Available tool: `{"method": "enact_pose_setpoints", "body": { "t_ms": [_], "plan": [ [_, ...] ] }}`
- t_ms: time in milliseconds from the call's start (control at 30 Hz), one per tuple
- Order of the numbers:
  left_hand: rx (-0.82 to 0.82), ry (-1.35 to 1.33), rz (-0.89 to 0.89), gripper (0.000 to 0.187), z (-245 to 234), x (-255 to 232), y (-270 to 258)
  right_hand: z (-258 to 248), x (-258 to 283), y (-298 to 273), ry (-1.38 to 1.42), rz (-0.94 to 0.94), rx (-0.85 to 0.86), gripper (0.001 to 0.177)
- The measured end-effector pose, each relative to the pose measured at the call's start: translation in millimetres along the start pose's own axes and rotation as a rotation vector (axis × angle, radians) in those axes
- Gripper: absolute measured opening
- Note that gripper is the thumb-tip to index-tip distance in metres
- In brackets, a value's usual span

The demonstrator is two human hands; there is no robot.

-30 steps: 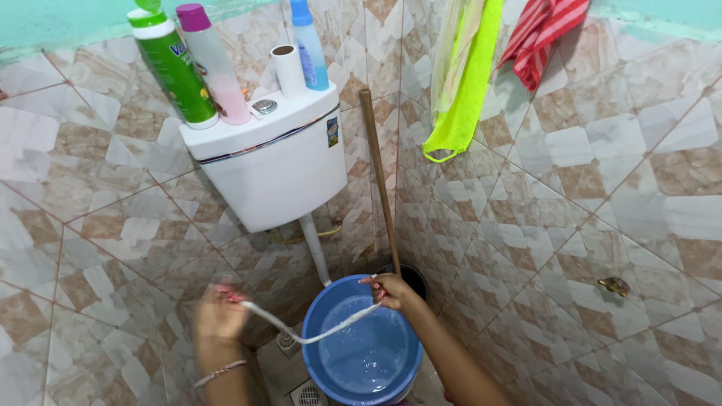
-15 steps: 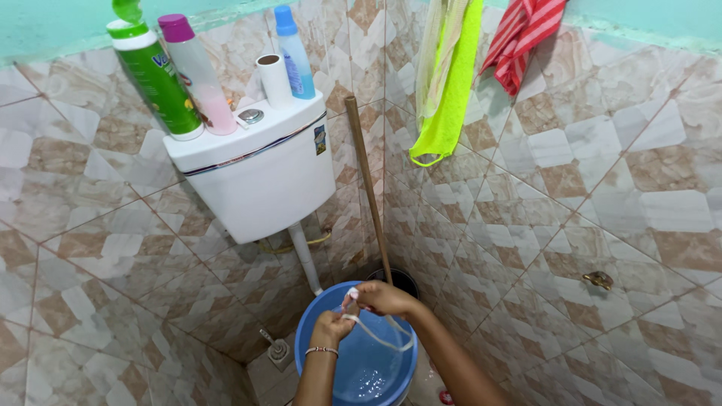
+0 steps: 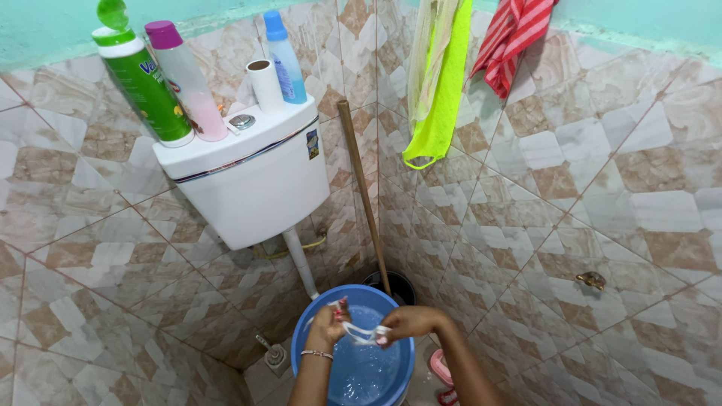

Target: The person washes a white mask in a bucket of water using a bar of soap, rubs the mask by hand, and then ties the straps of the mask.

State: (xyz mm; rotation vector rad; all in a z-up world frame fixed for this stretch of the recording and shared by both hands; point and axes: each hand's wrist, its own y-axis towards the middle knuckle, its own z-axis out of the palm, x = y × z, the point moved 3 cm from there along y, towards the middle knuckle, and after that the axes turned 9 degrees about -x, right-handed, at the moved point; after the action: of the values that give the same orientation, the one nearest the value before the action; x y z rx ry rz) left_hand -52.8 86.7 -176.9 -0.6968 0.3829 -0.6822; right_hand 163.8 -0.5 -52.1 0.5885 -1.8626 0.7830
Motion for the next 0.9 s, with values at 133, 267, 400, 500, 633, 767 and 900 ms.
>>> {"method": "enact_pose_setpoints", "body": {
  "t_ms": [133, 267, 400, 500, 633, 767, 900],
  "plan": [
    [0.163, 0.349, 0.079, 0.027, 8.6, 19.9, 4.6, 11.7, -63.3, 51.2, -0.248, 0.044, -0.174, 0.040],
    [-0.055, 0.764, 0.389, 0.019, 5.5, 32.2, -5.4, 15.4, -94.1, 76.6, 0.483, 0.154, -0.480, 0.036],
    [-0.033, 1.080, 0.550, 0.031, 10.3, 47.1, -24.2, 18.7, -87.9, 82.4, 1.011, 0.123, -0.392, 0.056],
    [0.060, 1.142, 0.581, 0.033, 15.9, 52.2, -35.0, 17.0, -81.3, 88.9, 1.103, -0.005, -0.388, 0.046],
    [0.022, 1.199, 0.657, 0.036, 16.1, 56.6, -48.7, 8.9, -86.3, 98.9, 1.176, 0.158, -0.543, 0.031],
    [-0.042, 1.165, 0.623, 0.035, 4.4, 53.1, -53.6, -4.9, -90.2, 111.8, 1.380, 0.196, -0.624, 0.026],
    [-0.099, 1.207, 0.569, 0.041, -6.4, 45.9, -60.5, -18.3, -95.3, 114.4, 1.503, 0.227, -0.788, 0.025]
  ]
}}
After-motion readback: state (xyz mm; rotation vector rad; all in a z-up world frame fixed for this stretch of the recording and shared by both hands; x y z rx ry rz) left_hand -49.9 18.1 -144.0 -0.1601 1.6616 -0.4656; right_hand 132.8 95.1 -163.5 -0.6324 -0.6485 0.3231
